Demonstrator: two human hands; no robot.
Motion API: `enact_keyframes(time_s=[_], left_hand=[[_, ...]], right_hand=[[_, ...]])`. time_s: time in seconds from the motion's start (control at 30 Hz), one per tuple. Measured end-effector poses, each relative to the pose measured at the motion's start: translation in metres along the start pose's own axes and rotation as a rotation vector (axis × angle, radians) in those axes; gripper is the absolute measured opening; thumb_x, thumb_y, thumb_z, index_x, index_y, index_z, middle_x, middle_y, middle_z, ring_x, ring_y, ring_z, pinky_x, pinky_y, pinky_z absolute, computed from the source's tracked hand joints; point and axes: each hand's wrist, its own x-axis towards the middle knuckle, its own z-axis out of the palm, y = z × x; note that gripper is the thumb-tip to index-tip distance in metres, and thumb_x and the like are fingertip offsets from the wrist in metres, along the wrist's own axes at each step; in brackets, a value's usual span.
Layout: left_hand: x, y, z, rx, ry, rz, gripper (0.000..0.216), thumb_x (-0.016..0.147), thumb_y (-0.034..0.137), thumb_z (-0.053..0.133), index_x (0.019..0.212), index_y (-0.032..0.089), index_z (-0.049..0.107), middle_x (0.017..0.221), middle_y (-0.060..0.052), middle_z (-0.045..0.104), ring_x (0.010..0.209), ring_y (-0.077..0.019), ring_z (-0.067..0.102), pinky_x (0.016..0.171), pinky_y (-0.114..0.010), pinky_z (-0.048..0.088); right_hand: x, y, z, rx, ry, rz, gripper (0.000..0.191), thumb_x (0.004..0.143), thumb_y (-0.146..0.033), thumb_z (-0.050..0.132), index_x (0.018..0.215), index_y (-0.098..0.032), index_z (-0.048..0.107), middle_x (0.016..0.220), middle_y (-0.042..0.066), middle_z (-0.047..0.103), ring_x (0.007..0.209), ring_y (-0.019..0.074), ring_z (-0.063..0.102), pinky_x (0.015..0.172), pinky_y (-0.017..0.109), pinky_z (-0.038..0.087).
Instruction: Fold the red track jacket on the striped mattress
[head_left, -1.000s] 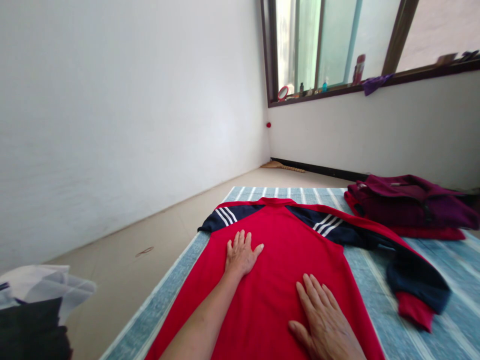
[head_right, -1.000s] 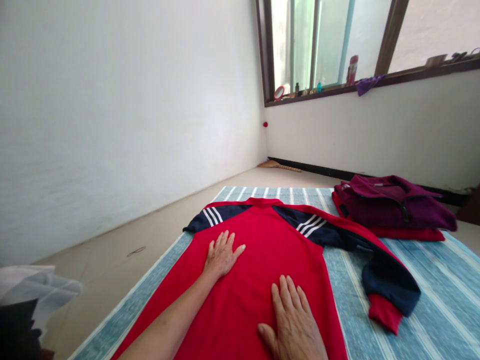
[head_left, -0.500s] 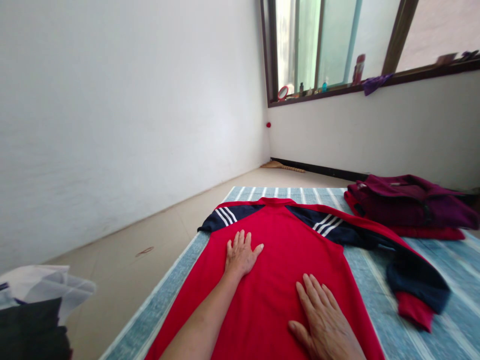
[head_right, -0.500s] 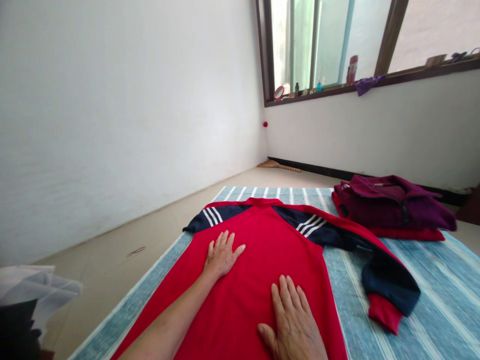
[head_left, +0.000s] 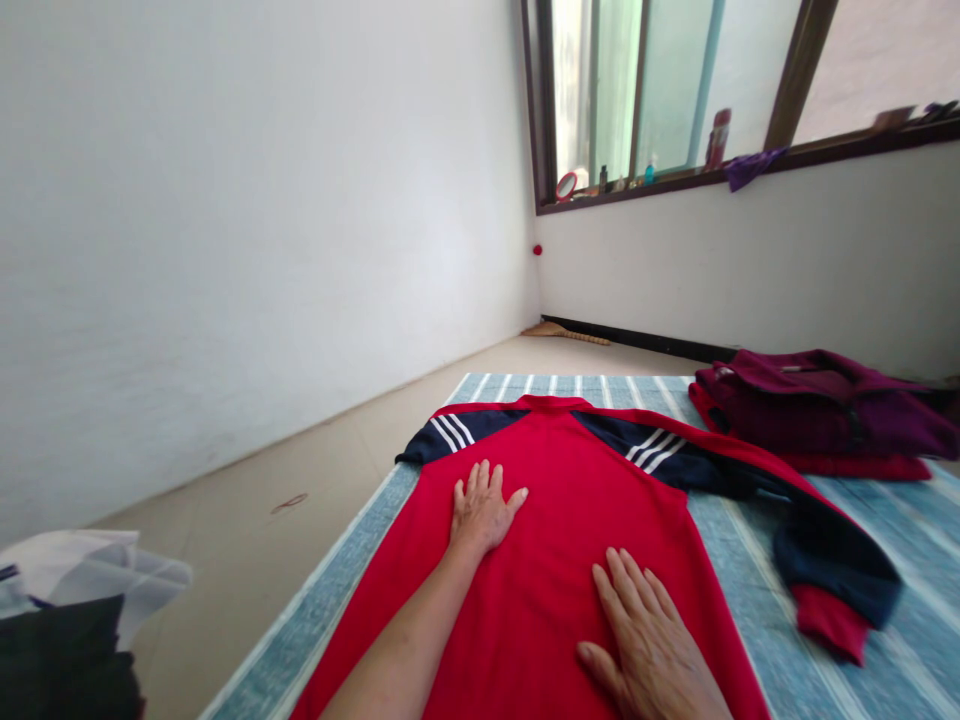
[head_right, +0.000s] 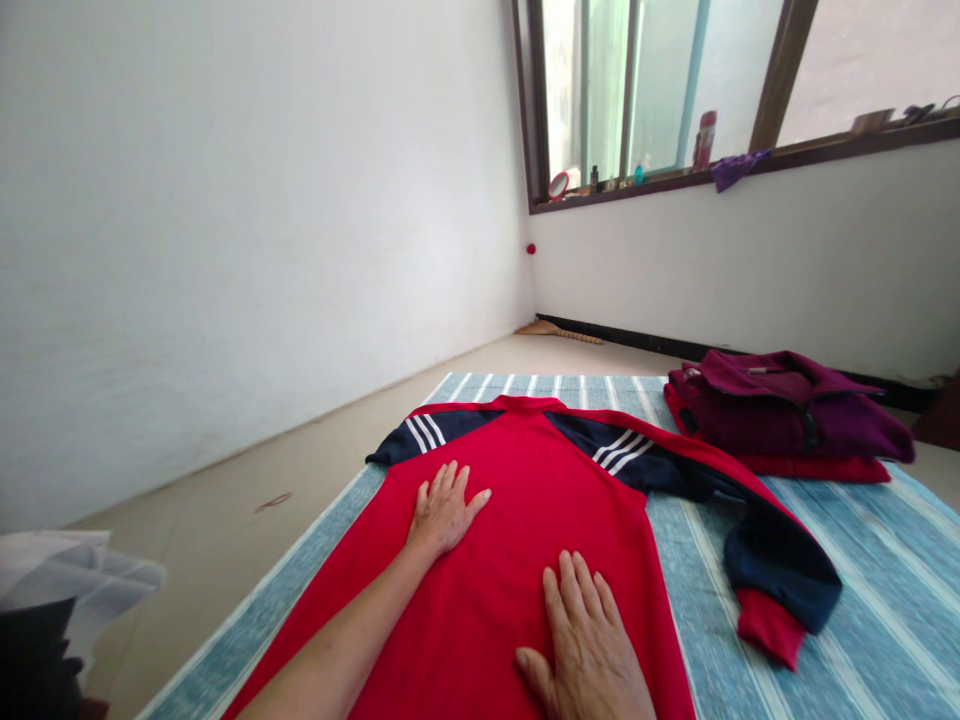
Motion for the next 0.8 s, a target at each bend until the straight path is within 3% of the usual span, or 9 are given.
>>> enact_keyframes(time_s=[0.8], left_hand=[[-0.0014, 0.001, -0.0027, 0.0, -0.013, 0.002, 0.077, 0.086, 0.067, 0.017, 0.143, 0.016, 0.028, 0.151, -0.012, 0.021, 0.14, -0.0254, 0.013, 0.11, -0.049, 0.016]], right_hand=[[0.0002, -0.0006, 0.0007, 0.001, -0.011, 0.01, 0.067, 0.086, -0.063, 0.04, 0.132, -0.016, 0.05, 0.138, 0.015, 0.04, 0.128, 0.0336, 0.035, 0.1, 0.05, 0.038]])
